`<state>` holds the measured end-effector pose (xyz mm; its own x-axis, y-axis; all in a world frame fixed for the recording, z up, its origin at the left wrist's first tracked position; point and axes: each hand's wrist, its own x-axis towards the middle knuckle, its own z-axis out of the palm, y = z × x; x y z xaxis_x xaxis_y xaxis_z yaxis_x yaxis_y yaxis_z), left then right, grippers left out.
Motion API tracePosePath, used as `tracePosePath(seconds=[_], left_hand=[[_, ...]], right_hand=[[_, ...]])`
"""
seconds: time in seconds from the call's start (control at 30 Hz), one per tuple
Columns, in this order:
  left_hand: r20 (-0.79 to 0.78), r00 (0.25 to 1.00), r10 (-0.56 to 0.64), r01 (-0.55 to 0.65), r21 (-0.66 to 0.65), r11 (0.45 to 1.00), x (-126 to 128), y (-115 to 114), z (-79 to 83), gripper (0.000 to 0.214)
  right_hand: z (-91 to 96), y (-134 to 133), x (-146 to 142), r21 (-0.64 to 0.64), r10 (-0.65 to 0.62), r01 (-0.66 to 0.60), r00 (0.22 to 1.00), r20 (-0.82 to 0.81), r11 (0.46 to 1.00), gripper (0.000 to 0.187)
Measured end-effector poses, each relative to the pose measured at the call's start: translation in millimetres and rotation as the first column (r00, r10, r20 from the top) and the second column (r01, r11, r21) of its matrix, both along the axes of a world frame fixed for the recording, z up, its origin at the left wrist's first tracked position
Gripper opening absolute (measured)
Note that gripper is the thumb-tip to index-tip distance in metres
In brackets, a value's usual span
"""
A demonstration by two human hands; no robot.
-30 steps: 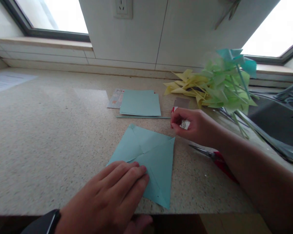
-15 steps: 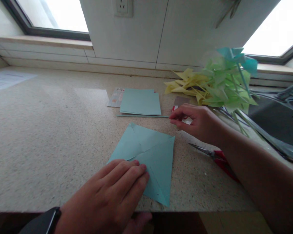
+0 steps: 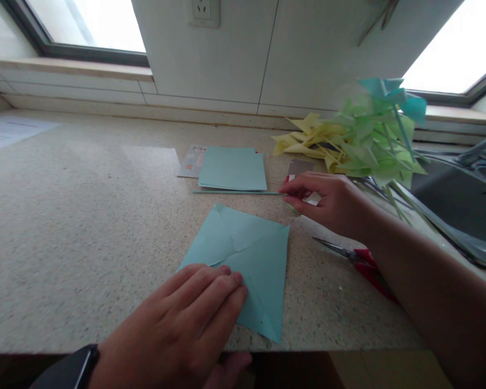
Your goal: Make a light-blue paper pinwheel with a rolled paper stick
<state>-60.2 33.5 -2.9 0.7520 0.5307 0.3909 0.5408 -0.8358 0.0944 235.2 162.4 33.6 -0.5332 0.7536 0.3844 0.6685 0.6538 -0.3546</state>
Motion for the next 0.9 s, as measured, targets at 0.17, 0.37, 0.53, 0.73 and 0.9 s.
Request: tracePosePath(seconds=[0.17,0.37,0.53,0.73,0.9], left_hand=[[-0.016,0.999,0.029,-0.029,-0.006,1.0,-1.0,0.0,-0.7,0.035],[-0.018,1.0,0.007,-0.007,-0.001,1.0,-1.4,0.3,-1.0,0.035],[-0.011,1.0,-0.002,0.003,0.006,1.0,-0.9,0.4,0.3,0.033],[-0.01,1.0,-0.003,0.003,0.0,1.0,1.0,1.4,-2.5,0.034],[-0.002,1.0,0.017,-0.017,0.02,1.0,1.1,0.8,-3.5,0.033]], right_hand=[[-0.7,-0.1,2.4,-0.006,-0.007,0.006,1.0,-0.027,1.0,0.015],[4.3,-4.6,-0.8,-0.061,0.031,-0.034,0.999,-0.039,0.998,0.017],[8.1,-12.2,-9.6,-0.108,0.187,-0.179,0.98,0.068,0.978,0.019],[2.0,-21.6,-22.8,-0.182,0.416,-0.388,0.896,0.154,0.904,0.019],[1.3,-22.0,-23.5,-0.205,0.425,-0.39,0.89,0.164,0.898,0.019]])
